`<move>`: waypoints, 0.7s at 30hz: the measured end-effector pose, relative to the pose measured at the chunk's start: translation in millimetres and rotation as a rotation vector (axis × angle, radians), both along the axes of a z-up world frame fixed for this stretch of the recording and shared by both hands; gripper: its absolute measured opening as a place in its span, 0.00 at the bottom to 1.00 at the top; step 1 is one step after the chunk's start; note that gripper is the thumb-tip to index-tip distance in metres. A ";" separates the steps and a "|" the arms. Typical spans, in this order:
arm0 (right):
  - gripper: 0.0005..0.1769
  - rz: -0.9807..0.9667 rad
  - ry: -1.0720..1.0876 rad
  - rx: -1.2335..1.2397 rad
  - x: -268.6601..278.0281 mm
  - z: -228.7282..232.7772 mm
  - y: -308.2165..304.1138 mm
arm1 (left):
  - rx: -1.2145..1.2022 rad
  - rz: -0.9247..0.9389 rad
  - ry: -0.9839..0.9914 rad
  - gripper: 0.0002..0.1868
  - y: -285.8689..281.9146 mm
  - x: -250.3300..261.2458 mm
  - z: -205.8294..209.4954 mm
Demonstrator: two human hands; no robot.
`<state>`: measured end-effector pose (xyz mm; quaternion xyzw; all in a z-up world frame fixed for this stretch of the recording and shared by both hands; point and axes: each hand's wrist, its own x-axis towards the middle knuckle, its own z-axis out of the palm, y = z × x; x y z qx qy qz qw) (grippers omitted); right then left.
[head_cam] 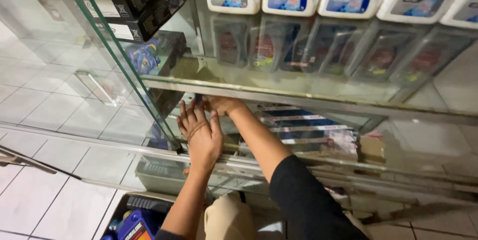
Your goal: Cleaning a glass display case and wiping down bottles of automotive oil.
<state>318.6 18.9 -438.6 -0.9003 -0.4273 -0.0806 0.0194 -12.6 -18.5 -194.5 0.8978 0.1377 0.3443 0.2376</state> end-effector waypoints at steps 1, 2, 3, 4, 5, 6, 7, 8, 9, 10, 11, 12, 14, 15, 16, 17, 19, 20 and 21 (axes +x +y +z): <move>0.27 0.050 0.074 0.061 -30.9 20.9 -22.2 | 0.009 0.010 -0.013 0.24 0.3 1.0 -1.9; 0.27 0.099 0.149 0.123 -62.1 41.9 -43.8 | 0.018 0.020 -0.026 0.24 0.8 1.8 -4.1; 0.27 0.090 0.151 0.116 -90.3 72.6 -51.6 | 0.010 0.012 -0.023 0.24 3.4 2.8 -7.5; 0.29 0.162 0.256 0.203 -118.5 103.4 -58.8 | 0.031 0.025 -0.040 0.25 5.7 3.7 -11.2; 0.30 0.233 0.359 0.290 -145.9 135.1 -67.0 | 0.051 0.037 -0.058 0.26 6.2 5.3 -14.4; 0.30 0.222 0.361 0.282 -173.4 154.6 -91.1 | 0.041 0.028 -0.055 0.26 3.3 0.4 -11.1; 0.26 0.194 0.407 0.344 -199.8 175.5 -113.4 | 0.052 -0.012 -0.068 0.28 1.4 -3.3 -7.1; 0.24 0.166 0.452 0.405 -226.3 196.8 -135.5 | 0.063 -0.052 -0.081 0.31 -0.8 -6.7 -2.9; 0.24 0.158 0.446 0.415 -233.3 207.8 -164.2 | 0.070 -0.064 -0.084 0.31 -0.3 -4.7 -7.4; 0.14 0.346 0.435 0.467 -240.3 218.7 -193.0 | 0.075 -0.023 -0.044 0.32 0.3 -1.9 -11.5; 0.09 0.532 0.422 0.515 -248.3 228.7 -221.8 | 0.079 0.017 -0.002 0.34 0.9 0.8 -16.1; 0.09 0.521 0.418 0.523 -252.8 234.8 -252.6 | 0.084 0.005 -0.001 0.34 3.1 3.2 -16.2; 0.19 0.394 0.424 0.657 -261.6 245.8 -317.7 | 0.151 -0.001 0.122 0.45 3.2 9.3 -21.4; 0.19 0.384 0.420 0.660 -256.4 239.8 -351.0 | 0.152 -0.012 0.121 0.45 -5.5 9.5 -18.2; 0.22 0.273 0.437 0.691 -251.4 233.8 -384.1 | 0.172 -0.037 0.168 0.46 -13.8 9.9 -14.9; 0.26 0.163 0.452 0.718 -245.9 228.6 -417.6 | 0.191 -0.061 0.213 0.47 -22.5 11.1 -11.7; 0.25 0.046 0.444 0.799 -222.5 198.2 -486.0 | 0.180 -0.091 0.241 0.46 -47.5 10.9 2.2; 0.25 -0.063 0.439 0.879 -212.6 182.0 -520.5 | 0.170 -0.111 0.272 0.45 -59.7 9.9 8.1; 0.25 -0.075 0.435 0.880 -228.7 205.4 -529.5 | 0.171 -0.124 0.272 0.45 -64.7 12.0 1.2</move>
